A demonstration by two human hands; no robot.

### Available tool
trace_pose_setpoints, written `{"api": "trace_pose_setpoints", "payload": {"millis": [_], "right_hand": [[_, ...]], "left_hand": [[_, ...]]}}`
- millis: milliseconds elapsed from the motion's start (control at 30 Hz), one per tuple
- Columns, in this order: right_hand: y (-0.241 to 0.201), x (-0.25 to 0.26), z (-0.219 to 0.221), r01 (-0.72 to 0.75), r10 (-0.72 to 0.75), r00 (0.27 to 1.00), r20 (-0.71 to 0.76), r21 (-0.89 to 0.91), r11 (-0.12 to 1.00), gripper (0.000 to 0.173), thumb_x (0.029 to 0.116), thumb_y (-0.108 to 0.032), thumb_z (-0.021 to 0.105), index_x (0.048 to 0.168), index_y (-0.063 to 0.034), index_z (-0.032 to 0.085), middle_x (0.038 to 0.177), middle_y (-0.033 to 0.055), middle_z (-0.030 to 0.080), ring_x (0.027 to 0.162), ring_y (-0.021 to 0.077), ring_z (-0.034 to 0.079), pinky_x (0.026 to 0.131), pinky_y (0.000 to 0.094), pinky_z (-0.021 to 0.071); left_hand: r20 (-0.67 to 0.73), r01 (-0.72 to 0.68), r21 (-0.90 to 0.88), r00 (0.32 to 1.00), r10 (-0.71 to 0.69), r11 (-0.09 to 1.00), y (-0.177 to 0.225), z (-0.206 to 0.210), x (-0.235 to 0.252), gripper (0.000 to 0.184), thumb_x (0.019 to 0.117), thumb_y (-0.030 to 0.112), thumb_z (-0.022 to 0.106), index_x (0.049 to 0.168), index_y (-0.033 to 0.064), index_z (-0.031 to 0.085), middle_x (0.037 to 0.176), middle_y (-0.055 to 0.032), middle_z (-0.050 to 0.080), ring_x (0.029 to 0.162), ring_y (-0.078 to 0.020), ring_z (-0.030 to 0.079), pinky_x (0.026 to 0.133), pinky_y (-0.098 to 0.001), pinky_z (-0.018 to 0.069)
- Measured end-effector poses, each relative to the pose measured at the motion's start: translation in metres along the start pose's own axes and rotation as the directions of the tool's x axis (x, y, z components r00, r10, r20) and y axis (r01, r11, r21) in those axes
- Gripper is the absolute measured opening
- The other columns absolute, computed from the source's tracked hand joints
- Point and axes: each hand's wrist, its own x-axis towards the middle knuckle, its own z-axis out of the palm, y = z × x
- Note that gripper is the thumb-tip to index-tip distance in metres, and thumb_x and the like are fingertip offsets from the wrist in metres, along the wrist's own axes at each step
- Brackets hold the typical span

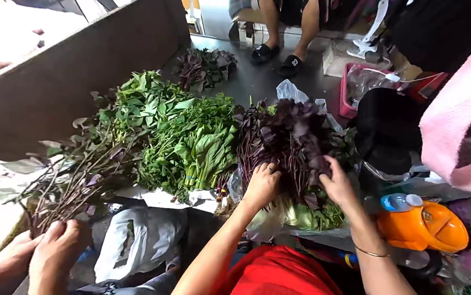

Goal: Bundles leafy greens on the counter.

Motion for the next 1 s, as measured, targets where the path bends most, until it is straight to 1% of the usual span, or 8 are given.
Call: {"api": "trace_pose_setpoints", "payload": {"millis": [167,333,400,500,567,733,867,1000], "right_hand": [[-0.027,-0.014,-0.038,0.263,-0.276,0.931,-0.237,-0.088,0.961,0.059,0.0972,-0.013,0.051,0.154,-0.0036,0.042,0.144,0.0265,0.054,0.131,0.0408,0.056,0.107,0.0589,0.0447],[-0.05,-0.022,0.019,0.239,-0.213,0.959,0.189,-0.127,0.963,0.065,0.0996,-0.019,0.062,0.159,-0.0094,0.037,0.145,0.027,0.051,0.124,0.044,0.059,0.102,0.0614,0.0489],[-0.038,-0.018,0.04,0.189,-0.189,0.925,0.328,0.033,0.981,0.057,0.1036,-0.027,0.059,0.156,-0.0112,0.043,0.146,0.0224,0.052,0.121,0.0356,0.061,0.101,0.0522,0.0513],[-0.019,-0.013,0.049,0.13,-0.217,0.95,0.225,0.346,0.929,0.038,0.1049,-0.013,0.053,0.142,-0.008,0.06,0.132,0.0158,0.062,0.088,0.0201,0.071,0.072,0.035,0.0616],[-0.011,-0.008,0.048,0.128,-0.219,0.96,0.174,0.422,0.898,0.035,0.103,-0.007,0.055,0.137,-0.0063,0.064,0.127,0.014,0.065,0.085,0.016,0.07,0.071,0.0311,0.0612],[-0.015,-0.006,0.032,0.281,-0.297,0.95,0.092,0.155,0.947,0.029,0.101,-0.011,0.059,0.127,-0.011,0.073,0.143,0.0159,0.058,0.13,0.0282,0.057,0.109,0.0452,0.0471],[-0.036,-0.028,0.03,0.408,-0.404,0.903,-0.146,-0.005,0.913,0.022,0.0986,-0.011,0.059,0.107,-0.0089,0.079,0.111,0.0128,0.07,0.1,0.024,0.068,0.088,0.0418,0.0567],[-0.049,-0.035,0.033,0.297,-0.284,0.953,0.105,-0.138,0.945,0.029,0.0997,-0.02,0.065,0.123,-0.0038,0.072,0.125,0.0191,0.066,0.112,0.0331,0.066,0.099,0.0487,0.0536]], "left_hand": [[-0.325,-0.132,-0.424,0.946,-0.014,0.896,0.022,-0.012,-0.002,0.025,0.1007,0.01,0.056,0.117,-0.0001,0.073,0.12,-0.018,0.069,0.116,-0.0288,0.064,0.102,-0.0424,0.0513],[0.027,0.113,-0.97,0.93,-0.366,0.215,0.026,-0.008,0.008,0.043,0.1065,0.02,0.051,0.142,-0.0049,0.049,0.126,-0.0194,0.063,0.11,-0.0217,0.066,0.097,-0.0394,0.0558],[0.054,0.195,-0.953,0.862,-0.505,0.231,0.015,0.003,0.011,0.043,0.1009,0.021,0.064,0.134,-0.0052,0.055,0.116,-0.0189,0.067,0.104,-0.0219,0.068,0.094,-0.0412,0.0568],[0.087,0.276,-0.934,0.793,-0.603,0.228,0.004,-0.001,0.009,0.033,0.0983,0.015,0.068,0.123,-0.0057,0.061,0.108,-0.0183,0.069,0.097,-0.0226,0.07,0.088,-0.0415,0.0587],[0.142,0.291,-0.942,0.796,-0.588,0.167,0.002,-0.011,0.007,0.029,0.1005,0.013,0.065,0.123,-0.0044,0.061,0.106,-0.0164,0.069,0.093,-0.021,0.069,0.084,-0.0391,0.0592],[0.203,0.296,-0.952,0.803,-0.56,0.08,-0.001,-0.017,0.009,0.026,0.1014,0.01,0.062,0.124,-0.0034,0.059,0.104,-0.0147,0.068,0.089,-0.0197,0.069,0.082,-0.037,0.0591],[0.19,0.28,-0.955,0.831,-0.522,0.097,-0.005,-0.013,0.008,0.024,0.103,0.01,0.06,0.123,-0.0025,0.06,0.102,-0.0122,0.068,0.087,-0.0176,0.068,0.08,-0.0353,0.0584],[0.191,0.275,-0.957,0.834,-0.518,0.091,-0.006,-0.012,0.008,0.024,0.1028,0.011,0.06,0.123,-0.0018,0.059,0.103,-0.0125,0.068,0.087,-0.0184,0.068,0.081,-0.0359,0.0587]]}}
